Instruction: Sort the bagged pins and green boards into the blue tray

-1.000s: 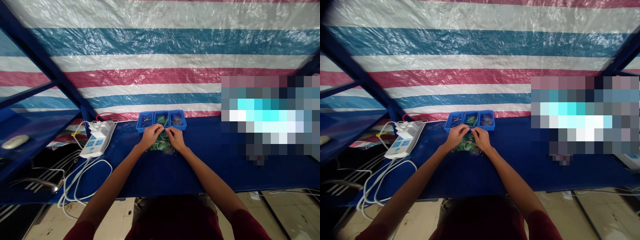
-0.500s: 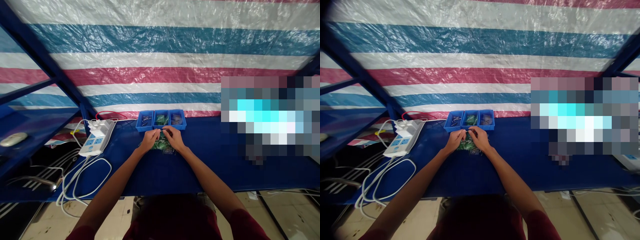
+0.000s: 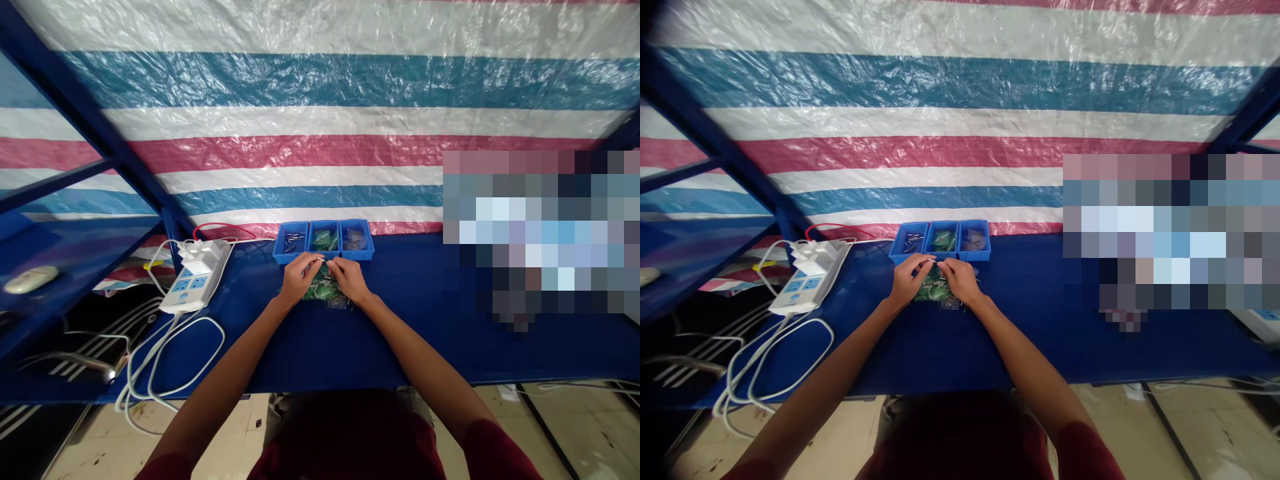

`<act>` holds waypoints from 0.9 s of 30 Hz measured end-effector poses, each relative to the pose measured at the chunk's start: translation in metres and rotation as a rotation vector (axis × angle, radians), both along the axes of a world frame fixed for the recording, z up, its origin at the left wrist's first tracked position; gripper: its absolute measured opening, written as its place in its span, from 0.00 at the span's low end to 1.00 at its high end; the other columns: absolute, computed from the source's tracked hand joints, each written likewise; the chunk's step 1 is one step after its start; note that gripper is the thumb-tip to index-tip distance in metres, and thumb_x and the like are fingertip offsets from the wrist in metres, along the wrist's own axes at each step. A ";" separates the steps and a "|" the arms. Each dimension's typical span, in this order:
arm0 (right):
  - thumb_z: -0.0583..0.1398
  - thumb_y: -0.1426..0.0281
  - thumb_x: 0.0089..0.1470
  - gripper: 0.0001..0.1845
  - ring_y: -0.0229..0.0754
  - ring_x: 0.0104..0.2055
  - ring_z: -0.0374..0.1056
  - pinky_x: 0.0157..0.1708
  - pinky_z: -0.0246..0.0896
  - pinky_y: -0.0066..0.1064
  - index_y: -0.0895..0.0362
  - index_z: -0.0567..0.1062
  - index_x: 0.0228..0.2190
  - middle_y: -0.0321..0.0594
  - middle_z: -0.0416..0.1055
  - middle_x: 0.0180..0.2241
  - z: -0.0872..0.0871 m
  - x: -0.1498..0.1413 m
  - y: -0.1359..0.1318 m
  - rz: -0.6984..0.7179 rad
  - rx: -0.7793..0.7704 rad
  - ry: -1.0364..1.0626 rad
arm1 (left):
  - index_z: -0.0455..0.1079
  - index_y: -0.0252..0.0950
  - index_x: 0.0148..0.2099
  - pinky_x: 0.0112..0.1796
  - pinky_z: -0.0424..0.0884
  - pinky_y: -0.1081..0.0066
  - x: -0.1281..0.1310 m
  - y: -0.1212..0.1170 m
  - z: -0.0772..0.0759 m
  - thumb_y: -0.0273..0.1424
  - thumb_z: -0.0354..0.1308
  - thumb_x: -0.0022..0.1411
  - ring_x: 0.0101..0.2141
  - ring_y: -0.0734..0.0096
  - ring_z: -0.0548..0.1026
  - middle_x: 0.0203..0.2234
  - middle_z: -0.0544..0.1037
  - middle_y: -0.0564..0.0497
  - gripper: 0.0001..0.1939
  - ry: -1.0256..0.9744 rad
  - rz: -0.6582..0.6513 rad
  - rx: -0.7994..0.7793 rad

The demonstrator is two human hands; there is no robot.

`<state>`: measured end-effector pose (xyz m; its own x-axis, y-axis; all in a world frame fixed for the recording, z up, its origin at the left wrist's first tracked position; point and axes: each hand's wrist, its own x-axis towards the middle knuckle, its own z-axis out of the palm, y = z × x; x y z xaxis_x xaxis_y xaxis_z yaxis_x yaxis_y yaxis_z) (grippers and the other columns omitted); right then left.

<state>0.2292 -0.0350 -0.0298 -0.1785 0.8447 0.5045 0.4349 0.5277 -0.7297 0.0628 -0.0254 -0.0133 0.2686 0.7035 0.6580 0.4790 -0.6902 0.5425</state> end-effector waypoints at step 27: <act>0.46 0.55 0.64 0.25 0.36 0.25 0.60 0.30 0.54 0.27 0.56 0.67 0.22 0.35 0.65 0.22 0.003 -0.002 -0.003 0.045 0.033 -0.010 | 0.55 0.36 0.16 0.24 0.61 0.73 0.000 -0.001 0.000 0.41 0.46 0.68 0.16 0.78 0.62 0.11 0.61 0.56 0.28 -0.053 0.012 -0.147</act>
<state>0.2273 -0.0377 -0.0265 -0.2209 0.8189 0.5297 0.4178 0.5702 -0.7073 0.0625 -0.0262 -0.0133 0.2276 0.7961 0.5607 0.4548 -0.5961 0.6617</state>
